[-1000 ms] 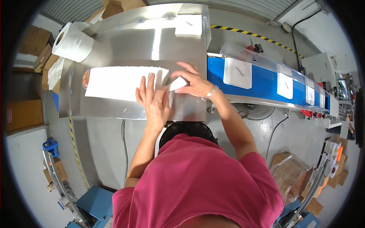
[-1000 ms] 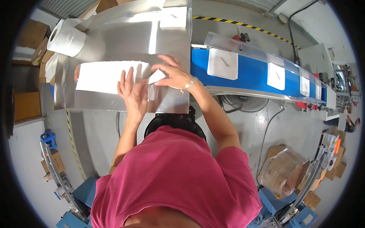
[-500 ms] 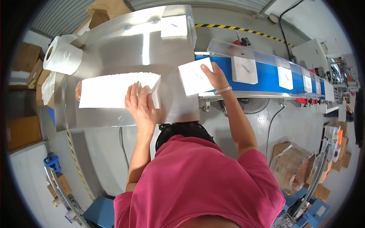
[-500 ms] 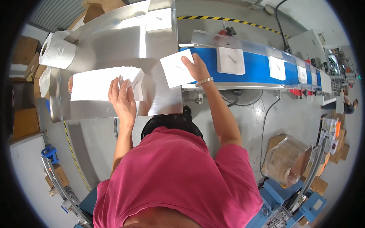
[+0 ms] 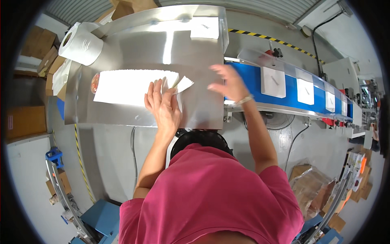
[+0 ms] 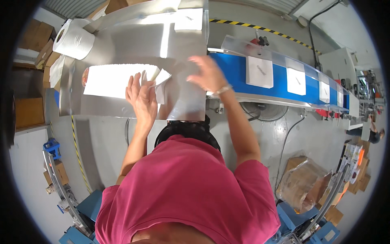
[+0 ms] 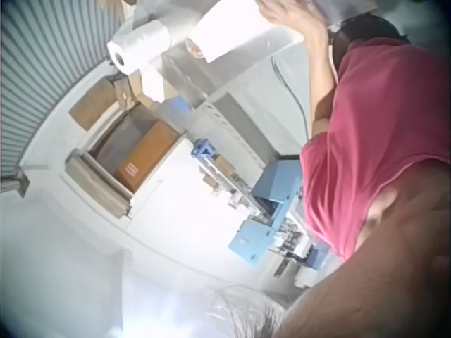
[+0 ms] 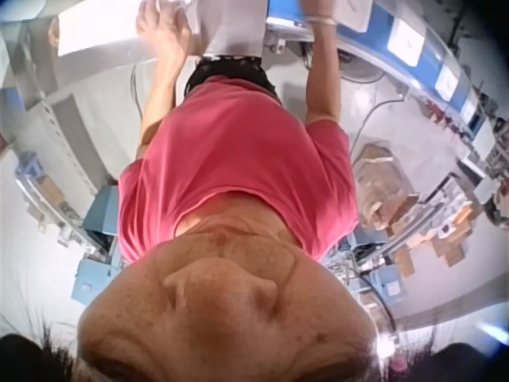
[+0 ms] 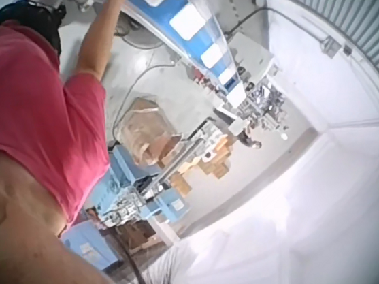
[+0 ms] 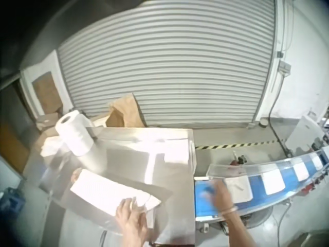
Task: Manually organizing and stacking small paper products from a conveyor belt onto a secondary processing line.
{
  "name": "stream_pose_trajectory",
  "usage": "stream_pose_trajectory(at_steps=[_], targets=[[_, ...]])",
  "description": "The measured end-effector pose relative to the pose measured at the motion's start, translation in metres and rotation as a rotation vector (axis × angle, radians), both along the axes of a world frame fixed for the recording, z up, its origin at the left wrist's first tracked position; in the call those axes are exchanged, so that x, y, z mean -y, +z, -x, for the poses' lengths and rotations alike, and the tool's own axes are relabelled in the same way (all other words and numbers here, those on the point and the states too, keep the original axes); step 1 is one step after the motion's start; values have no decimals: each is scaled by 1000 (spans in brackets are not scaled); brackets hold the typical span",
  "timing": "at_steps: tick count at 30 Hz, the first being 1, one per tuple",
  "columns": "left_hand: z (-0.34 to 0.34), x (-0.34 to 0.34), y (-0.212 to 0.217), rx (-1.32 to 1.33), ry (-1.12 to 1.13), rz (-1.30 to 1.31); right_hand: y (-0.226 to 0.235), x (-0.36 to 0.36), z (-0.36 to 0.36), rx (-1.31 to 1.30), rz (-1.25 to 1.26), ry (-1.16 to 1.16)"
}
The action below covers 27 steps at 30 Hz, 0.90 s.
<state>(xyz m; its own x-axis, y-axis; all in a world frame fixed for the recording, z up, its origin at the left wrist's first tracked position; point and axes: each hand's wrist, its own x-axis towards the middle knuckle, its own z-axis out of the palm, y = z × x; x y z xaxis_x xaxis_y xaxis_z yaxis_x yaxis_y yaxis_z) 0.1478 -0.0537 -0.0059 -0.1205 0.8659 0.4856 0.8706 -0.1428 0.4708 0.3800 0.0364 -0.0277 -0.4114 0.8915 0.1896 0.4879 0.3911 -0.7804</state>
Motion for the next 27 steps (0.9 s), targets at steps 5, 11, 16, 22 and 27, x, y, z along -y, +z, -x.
stream_pose_trajectory(at_steps=[5, 11, 16, 22, 27], targets=[[1, 2, 13, -62, -38, 61, -25, -8, 59, 117, -288, 196], [25, 0, 2, -65, 43, 59, -50, -14, -24, 54, 238, -452], [23, -7, 2, -60, 54, -13, -57, -22, -101, 331, 57, -982], [22, -9, 1, 9, 43, -4, -15, -14, -14, 180, -135, -183], [25, -5, 8, 8, -46, 85, -11, -12, 77, 2, 2, 240]])
